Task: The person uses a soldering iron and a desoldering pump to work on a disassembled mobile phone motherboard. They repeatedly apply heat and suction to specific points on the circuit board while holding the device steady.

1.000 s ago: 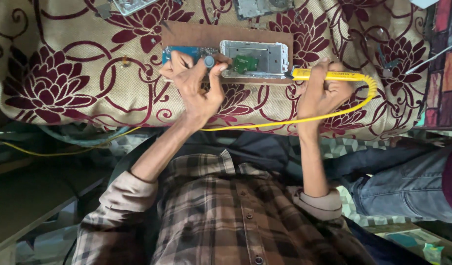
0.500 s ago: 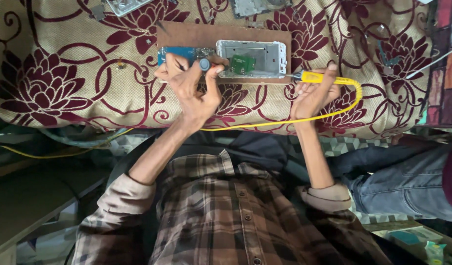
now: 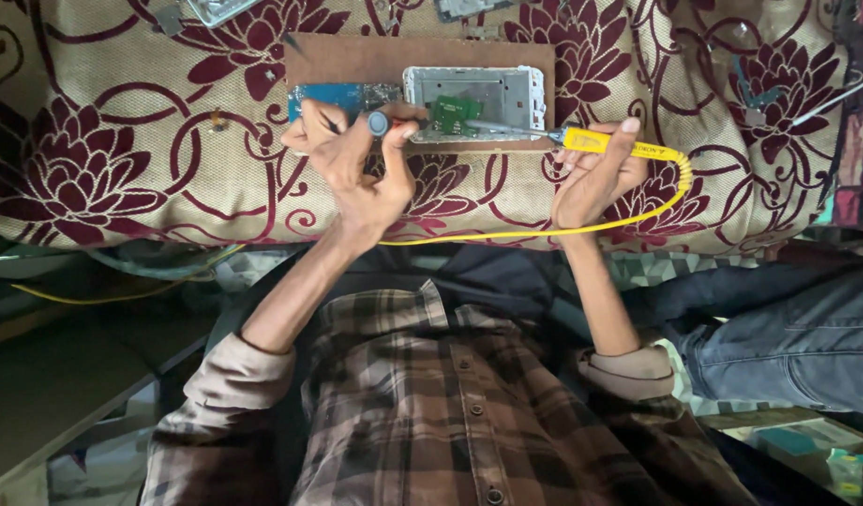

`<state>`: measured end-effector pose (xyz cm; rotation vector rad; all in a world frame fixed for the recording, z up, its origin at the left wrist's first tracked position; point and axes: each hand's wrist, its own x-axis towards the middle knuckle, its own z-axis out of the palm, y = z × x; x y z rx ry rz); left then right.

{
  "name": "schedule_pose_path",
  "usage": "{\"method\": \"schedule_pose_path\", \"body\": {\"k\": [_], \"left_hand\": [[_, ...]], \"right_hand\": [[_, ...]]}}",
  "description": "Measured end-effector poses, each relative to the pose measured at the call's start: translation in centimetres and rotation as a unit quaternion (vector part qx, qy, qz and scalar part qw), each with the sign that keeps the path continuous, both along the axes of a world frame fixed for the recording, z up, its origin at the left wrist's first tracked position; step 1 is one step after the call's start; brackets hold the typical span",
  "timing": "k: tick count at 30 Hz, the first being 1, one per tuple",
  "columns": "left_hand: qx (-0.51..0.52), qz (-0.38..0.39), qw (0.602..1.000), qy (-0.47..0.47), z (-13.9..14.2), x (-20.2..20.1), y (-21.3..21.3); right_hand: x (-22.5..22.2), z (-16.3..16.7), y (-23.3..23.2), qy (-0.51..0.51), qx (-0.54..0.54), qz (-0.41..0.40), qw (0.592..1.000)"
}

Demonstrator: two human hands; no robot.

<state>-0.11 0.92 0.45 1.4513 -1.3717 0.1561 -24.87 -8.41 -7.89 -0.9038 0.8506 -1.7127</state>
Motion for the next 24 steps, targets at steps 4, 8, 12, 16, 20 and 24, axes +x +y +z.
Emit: {"method": "schedule_pose_path", "body": {"k": [4,8,12,16,20,24], "left_hand": [[-0.005,-0.003,1.0,-0.005,0.1,0.0,0.0],[0.009,-0.002,1.0,-0.009,0.2,0.1,0.2],[0.0,0.006,1.0,-0.007,0.0,-0.1,0.0],[-0.004,0.0,1.0,-0.004,-0.4,-0.2,-0.2],[-0.008,-0.001,1.0,-0.002,-0.8,-0.1,-0.3],[-0.017,-0.001,1.0,0.004,-0.8,-0.3,-0.4]], "right_hand": [[-0.1,0.0,0.1,0.014,-0.012,0.001,1.0],[-0.2,-0.3,0.2,0.019,-0.01,-0.002,1.0],[-0.4,-0.6,-0.1,0.02,-0.027,-0.001,0.999],[-0.6,-0.3,-0.3,0.025,-0.042,0.013,0.999],[-0.5,1.2,-0.3,0.096,-0.05,-0.001,0.994],[-0.2,4.1,0.1,0.206,-0.109,-0.003,0.972]]}}
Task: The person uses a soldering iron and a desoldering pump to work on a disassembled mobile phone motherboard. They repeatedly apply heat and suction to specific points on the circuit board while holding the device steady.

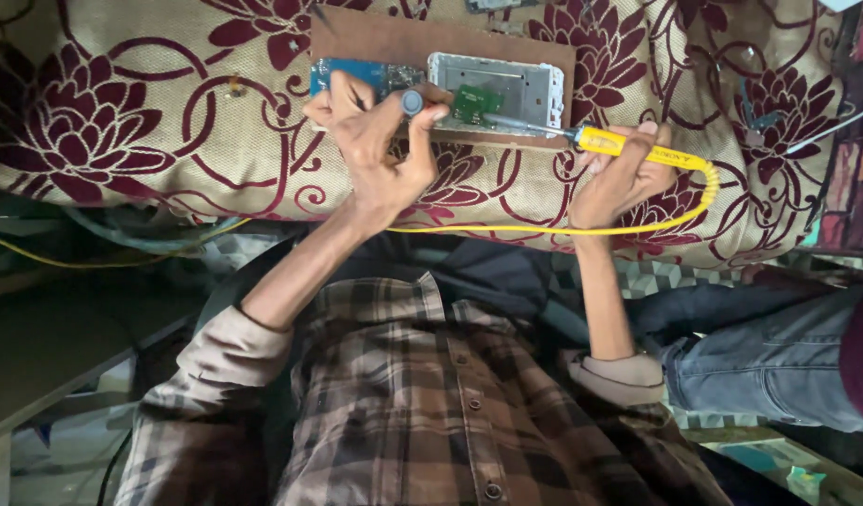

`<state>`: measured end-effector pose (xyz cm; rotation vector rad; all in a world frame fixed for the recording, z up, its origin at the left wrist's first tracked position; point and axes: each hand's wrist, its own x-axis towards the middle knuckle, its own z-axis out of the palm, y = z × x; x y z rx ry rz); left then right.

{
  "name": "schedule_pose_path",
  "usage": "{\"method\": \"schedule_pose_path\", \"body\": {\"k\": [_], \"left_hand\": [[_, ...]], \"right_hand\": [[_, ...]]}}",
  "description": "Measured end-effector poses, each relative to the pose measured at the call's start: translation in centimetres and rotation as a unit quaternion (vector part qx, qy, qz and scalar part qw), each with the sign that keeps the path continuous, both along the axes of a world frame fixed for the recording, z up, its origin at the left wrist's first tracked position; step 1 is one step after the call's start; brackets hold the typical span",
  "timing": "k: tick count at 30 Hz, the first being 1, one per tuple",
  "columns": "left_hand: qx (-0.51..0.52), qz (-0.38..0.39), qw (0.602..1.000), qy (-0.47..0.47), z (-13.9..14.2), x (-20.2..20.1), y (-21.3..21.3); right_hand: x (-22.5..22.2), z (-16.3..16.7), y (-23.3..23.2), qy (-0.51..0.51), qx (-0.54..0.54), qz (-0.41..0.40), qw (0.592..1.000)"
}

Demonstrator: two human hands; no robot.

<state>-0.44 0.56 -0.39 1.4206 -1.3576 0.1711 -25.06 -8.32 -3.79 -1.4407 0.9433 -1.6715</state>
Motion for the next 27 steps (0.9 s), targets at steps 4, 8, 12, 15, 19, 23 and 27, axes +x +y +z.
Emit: {"method": "schedule_pose_path", "body": {"k": [4,8,12,15,19,23,27], "left_hand": [[0.006,-0.004,1.0,0.01,0.0,-0.2,0.0],[-0.001,-0.011,1.0,0.014,0.1,0.0,0.0],[0.01,-0.009,1.0,0.009,0.0,0.0,0.1],[0.009,-0.005,1.0,0.014,-0.2,0.0,0.1],[0.008,-0.001,1.0,0.011,-0.5,0.1,-0.1],[0.002,0.002,1.0,0.008,-0.6,0.1,-0.2],[0.008,0.001,1.0,0.008,-0.4,0.1,-0.1]], "right_hand": [[0.6,2.9,0.8,0.045,0.03,-0.026,0.998],[1.1,4.8,1.8,0.169,-0.039,-0.046,0.984],[1.9,5.6,2.0,0.216,-0.054,-0.093,0.97],[1.9,5.9,1.7,0.228,-0.076,-0.086,0.967],[1.7,5.7,1.2,0.188,-0.037,-0.078,0.978],[2.0,5.3,0.9,0.17,-0.043,-0.071,0.982],[2.7,4.6,0.8,0.156,-0.035,-0.104,0.982]]}}
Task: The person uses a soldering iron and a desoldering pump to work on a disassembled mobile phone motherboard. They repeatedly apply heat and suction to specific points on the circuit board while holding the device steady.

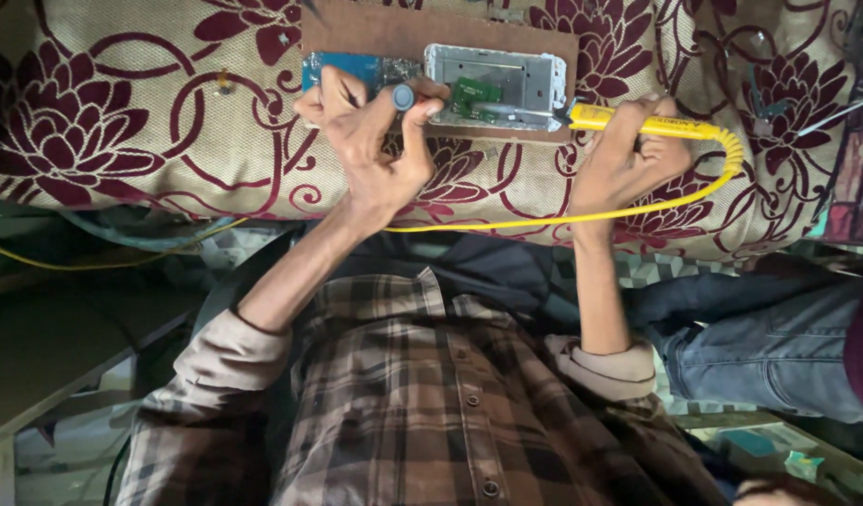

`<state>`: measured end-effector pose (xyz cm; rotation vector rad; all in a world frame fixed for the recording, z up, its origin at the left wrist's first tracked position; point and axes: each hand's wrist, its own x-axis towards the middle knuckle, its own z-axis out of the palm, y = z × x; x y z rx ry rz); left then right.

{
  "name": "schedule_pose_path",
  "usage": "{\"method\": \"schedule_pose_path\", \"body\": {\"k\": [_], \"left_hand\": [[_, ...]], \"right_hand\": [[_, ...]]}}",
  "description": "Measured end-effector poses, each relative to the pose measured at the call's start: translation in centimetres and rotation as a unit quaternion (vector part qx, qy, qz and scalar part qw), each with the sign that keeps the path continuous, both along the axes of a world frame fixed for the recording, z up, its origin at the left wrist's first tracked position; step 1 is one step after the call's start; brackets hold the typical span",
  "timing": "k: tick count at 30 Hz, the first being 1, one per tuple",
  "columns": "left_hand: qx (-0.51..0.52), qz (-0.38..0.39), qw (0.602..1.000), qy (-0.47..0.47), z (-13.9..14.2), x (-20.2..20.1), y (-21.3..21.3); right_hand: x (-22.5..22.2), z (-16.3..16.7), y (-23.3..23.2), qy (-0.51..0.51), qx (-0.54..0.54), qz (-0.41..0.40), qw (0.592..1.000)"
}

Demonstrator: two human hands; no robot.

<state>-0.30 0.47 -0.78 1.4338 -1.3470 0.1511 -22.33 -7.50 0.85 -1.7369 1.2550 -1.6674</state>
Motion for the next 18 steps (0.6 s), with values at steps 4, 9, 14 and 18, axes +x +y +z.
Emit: {"method": "schedule_pose_path", "body": {"k": [4,9,14,18], "left_hand": [[-0.008,0.005,1.0,-0.011,0.2,-0.1,0.1],[0.0,0.006,1.0,-0.01,0.3,-0.2,0.1],[-0.001,0.001,1.0,-0.013,0.5,-0.1,0.1],[0.013,-0.005,1.0,-0.009,0.7,-0.2,0.4]], "right_hand": [[-0.5,-0.8,-0.3,-0.076,0.025,0.047,0.996],[-1.6,-2.9,-1.2,-0.316,0.118,-0.01,0.941],[-2.8,-5.3,-1.8,-0.389,0.16,0.036,0.907],[-3.2,-6.8,-1.8,-0.398,0.154,0.038,0.904]]}}
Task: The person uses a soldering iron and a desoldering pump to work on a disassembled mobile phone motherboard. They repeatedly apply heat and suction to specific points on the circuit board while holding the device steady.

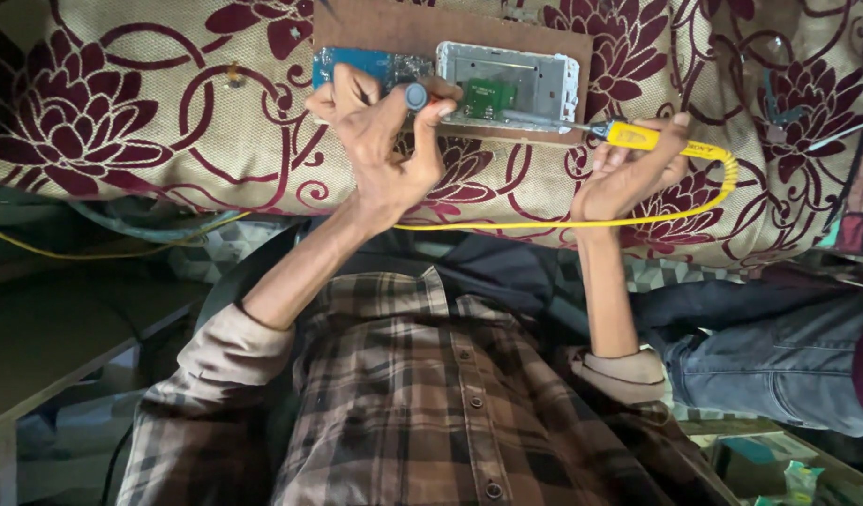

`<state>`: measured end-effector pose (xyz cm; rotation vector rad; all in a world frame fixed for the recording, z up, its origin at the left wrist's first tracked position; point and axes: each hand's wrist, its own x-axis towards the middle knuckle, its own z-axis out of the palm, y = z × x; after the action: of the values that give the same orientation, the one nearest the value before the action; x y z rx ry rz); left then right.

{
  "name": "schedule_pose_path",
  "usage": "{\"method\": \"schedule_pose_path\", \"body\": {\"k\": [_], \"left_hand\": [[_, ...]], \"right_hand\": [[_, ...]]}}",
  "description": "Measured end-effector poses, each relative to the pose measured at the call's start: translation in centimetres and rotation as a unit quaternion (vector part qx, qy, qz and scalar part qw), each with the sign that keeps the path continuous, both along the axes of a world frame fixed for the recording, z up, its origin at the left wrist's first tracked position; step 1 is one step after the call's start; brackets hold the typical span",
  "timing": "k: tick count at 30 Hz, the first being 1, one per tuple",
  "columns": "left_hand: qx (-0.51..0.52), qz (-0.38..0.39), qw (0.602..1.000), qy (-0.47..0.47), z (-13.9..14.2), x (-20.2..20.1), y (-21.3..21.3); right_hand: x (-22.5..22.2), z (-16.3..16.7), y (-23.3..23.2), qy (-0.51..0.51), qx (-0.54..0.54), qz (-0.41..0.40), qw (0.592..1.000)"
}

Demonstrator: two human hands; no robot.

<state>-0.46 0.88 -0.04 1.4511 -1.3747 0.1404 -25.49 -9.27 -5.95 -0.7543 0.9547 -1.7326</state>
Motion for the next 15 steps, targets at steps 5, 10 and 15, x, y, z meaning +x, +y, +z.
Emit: {"method": "schedule_pose_path", "body": {"k": [5,10,15], "left_hand": [[0.004,-0.004,1.0,0.01,0.4,0.0,0.0],[-0.004,-0.003,1.0,0.001,0.7,0.1,0.0],[0.003,-0.017,1.0,0.01,0.7,0.2,0.1]], "right_hand": [[-0.5,-0.5,-0.1,0.009,-0.004,0.013,1.0],[-0.3,0.0,0.3,0.03,-0.043,0.03,0.998],[-0.5,2.0,0.5,0.136,-0.107,0.091,0.981]]}}
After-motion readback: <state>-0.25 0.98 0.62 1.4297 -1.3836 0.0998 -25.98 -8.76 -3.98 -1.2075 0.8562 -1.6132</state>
